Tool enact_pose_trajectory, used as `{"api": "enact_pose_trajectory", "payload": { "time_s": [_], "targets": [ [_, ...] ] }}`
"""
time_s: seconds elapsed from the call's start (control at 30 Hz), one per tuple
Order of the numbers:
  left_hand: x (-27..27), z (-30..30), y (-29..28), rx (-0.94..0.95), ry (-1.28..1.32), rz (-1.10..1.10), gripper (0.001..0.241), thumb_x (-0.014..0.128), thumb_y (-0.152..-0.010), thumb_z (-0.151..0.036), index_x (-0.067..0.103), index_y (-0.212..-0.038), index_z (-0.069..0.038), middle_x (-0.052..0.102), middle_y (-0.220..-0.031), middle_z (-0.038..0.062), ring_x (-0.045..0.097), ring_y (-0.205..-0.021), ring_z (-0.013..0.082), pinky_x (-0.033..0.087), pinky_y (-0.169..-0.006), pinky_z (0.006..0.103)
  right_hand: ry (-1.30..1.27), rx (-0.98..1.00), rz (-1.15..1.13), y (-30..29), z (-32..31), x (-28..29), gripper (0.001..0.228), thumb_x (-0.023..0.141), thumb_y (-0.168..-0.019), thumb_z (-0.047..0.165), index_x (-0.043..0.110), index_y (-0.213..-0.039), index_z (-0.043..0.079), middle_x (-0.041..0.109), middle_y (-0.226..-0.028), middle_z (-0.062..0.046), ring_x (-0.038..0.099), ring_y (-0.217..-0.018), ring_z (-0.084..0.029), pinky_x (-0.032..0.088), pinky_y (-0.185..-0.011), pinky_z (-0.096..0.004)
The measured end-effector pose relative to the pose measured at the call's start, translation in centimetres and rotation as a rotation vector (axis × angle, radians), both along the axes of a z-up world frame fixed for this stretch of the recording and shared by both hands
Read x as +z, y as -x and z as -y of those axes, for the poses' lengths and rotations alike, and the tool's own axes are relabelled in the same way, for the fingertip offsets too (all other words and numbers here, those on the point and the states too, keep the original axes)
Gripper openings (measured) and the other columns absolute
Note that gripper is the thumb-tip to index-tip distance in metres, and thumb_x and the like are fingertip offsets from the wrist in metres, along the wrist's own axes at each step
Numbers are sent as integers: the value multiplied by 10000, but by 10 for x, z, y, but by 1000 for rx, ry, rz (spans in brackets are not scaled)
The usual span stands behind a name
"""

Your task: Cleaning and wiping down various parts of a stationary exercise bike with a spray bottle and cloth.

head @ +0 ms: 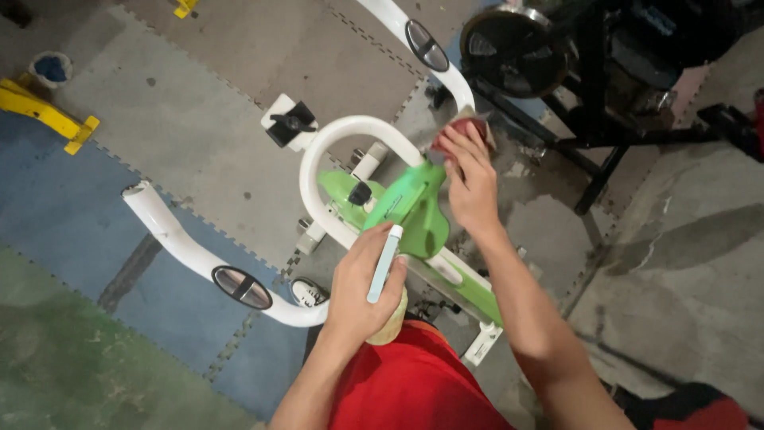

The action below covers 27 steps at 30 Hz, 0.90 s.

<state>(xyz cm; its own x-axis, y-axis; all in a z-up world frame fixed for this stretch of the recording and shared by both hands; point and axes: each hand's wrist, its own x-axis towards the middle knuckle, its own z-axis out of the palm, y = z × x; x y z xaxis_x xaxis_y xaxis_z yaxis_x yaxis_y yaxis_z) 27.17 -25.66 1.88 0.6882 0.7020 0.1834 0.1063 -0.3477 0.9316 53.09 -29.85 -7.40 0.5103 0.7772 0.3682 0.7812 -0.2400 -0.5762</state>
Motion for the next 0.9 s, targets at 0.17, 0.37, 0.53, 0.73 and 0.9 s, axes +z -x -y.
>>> {"api": "enact_pose_trajectory", "payload": {
  "time_s": [0.17, 0.37, 0.53, 0.73, 0.9],
  "targets": [
    [-2, -2, -9, 9, 60, 3, 368, 639, -918, -131, 650, -1252, 22, 686, -1293, 255, 677, -1171, 436, 542, -995, 428, -132, -11, 15, -42, -30, -13, 394, 683, -893, -56, 775, -1246, 92, 552, -1543, -145, 448, -1480, -399, 389, -1230, -439],
    [7, -1, -13, 63, 168, -23, 397, 629, -876, -138, 657, -1247, 1, 717, -1016, 221, 731, -907, 405, 582, -810, 417, -58, 144, 113, -83, -70, 4, 385, 696, -766, -96, 839, -1056, 113, 569, -1500, -193, 578, -1322, -396, 480, -1091, -426],
    [2, -2, -11, 67, 133, -42, 362, 636, -873, -143, 666, -1206, -4, 698, -931, 216, 703, -861, 423, 563, -753, 435, 91, -61, -92, -62, -66, 28, 266, 714, -866, 48, 804, -1079, 181, 674, -1303, -142, 692, -1131, -319, 543, -955, -383],
    [-10, 3, -6, 82, 24, 81, 342, 633, -896, -128, 657, -1212, 1, 693, -1008, 221, 689, -914, 439, 562, -801, 436, 264, -119, -301, -44, -10, 22, 304, 635, -1003, 172, 706, -1298, 186, 746, -1095, -114, 717, -1028, -268, 534, -912, -368],
    [-8, 5, 9, 82, 106, 39, 277, 649, -898, -128, 681, -1143, -4, 674, -904, 193, 685, -818, 411, 556, -742, 418, 137, -107, -342, 8, 2, 89, 412, 654, -991, 123, 630, -1400, 154, 750, -1175, -95, 735, -1085, -185, 550, -957, -342]
  ]
}}
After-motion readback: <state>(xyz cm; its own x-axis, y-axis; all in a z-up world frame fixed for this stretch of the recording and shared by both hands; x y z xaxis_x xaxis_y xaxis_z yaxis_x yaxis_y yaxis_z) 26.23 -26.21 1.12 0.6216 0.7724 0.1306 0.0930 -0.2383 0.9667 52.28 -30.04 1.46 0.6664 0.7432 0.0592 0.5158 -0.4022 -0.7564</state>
